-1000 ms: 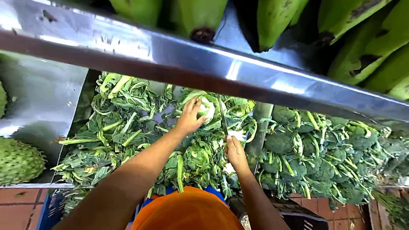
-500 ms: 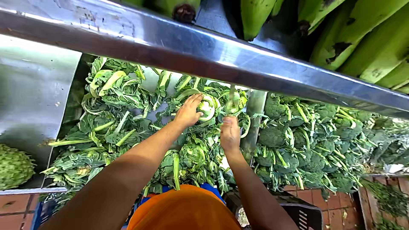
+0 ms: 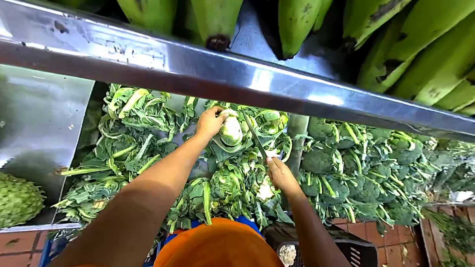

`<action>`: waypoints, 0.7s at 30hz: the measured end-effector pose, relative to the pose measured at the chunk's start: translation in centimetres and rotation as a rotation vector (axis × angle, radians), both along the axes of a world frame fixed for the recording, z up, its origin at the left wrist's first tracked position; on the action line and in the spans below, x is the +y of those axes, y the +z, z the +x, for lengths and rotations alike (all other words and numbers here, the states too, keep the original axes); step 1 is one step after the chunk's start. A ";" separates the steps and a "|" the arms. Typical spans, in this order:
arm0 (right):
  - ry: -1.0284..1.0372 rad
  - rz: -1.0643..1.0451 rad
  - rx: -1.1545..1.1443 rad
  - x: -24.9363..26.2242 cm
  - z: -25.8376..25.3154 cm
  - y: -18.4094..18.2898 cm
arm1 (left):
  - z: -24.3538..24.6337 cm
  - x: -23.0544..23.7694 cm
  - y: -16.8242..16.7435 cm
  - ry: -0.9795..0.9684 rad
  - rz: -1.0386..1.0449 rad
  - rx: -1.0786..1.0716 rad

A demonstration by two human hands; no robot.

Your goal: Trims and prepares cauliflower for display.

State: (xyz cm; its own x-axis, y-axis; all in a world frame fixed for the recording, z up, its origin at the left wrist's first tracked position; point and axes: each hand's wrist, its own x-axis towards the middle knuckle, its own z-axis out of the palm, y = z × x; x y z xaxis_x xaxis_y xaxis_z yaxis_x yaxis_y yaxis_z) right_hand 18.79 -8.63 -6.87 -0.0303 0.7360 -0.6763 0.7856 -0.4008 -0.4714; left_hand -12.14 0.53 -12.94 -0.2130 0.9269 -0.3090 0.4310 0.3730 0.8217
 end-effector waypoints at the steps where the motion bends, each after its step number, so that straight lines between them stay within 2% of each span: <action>1: 0.073 0.058 -0.087 -1.1 0.3 1.0 | 0.4 0.5 0.2 0.055 -0.009 0.031; 5: 0.171 0.104 -0.207 -5.7 0.3 4.1 | 2.7 0.7 -0.7 0.235 0.020 0.140; 9: 0.149 0.034 -0.207 -7.2 -0.1 4.8 | 5.1 -1.6 -2.5 0.087 0.227 0.145; 14: 0.147 -0.061 -0.229 -6.9 -0.7 7.8 | 7.8 -2.8 -3.1 0.036 0.225 0.213; 21: 0.133 -0.136 -0.258 -6.4 -1.8 8.5 | 8.2 -3.2 -4.2 0.015 0.298 0.156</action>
State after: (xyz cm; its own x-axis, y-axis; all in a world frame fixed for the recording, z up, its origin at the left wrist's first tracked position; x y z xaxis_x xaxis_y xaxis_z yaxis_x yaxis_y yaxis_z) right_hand 16.97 -15.03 1.67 0.0650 0.6396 -0.7659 0.9221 -0.3318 -0.1989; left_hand -3.92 -2.67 -17.10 -0.2510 0.9679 0.0130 0.5563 0.1332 0.8202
